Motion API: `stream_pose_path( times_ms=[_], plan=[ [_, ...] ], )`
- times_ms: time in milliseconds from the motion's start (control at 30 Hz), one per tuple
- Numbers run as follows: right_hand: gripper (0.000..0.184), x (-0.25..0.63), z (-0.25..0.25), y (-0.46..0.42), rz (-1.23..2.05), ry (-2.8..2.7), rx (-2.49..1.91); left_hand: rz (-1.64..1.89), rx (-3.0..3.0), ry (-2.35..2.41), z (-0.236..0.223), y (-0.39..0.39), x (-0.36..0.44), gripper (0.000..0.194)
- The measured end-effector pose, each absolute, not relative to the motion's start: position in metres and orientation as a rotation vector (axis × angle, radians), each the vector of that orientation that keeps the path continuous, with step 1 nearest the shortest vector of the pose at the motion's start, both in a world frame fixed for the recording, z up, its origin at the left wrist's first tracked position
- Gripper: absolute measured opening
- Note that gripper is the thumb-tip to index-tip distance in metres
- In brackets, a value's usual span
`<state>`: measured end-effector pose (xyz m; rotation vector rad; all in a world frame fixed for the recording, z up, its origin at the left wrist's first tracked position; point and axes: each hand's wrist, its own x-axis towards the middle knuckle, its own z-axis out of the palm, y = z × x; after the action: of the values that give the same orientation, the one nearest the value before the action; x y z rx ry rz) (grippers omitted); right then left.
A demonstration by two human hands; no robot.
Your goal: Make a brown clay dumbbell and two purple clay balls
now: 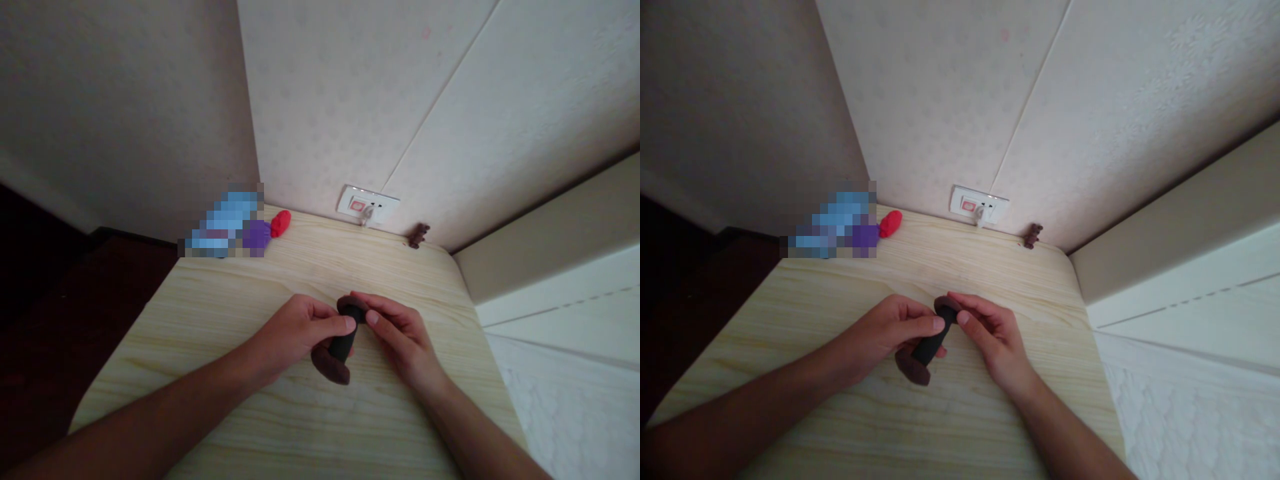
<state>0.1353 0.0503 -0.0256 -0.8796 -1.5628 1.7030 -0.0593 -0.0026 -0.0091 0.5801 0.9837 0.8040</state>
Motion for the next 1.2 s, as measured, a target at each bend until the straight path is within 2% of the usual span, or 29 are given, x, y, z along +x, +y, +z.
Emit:
stream_pose_path(
  times_ms=[1200],
  plan=[
    [0.025,0.1354,-0.0234,0.0499,1.699,-1.559,-0.880,0.811,0.612,1.028,-0.0098,-0.0015,-0.0593,0.031]
  ],
)
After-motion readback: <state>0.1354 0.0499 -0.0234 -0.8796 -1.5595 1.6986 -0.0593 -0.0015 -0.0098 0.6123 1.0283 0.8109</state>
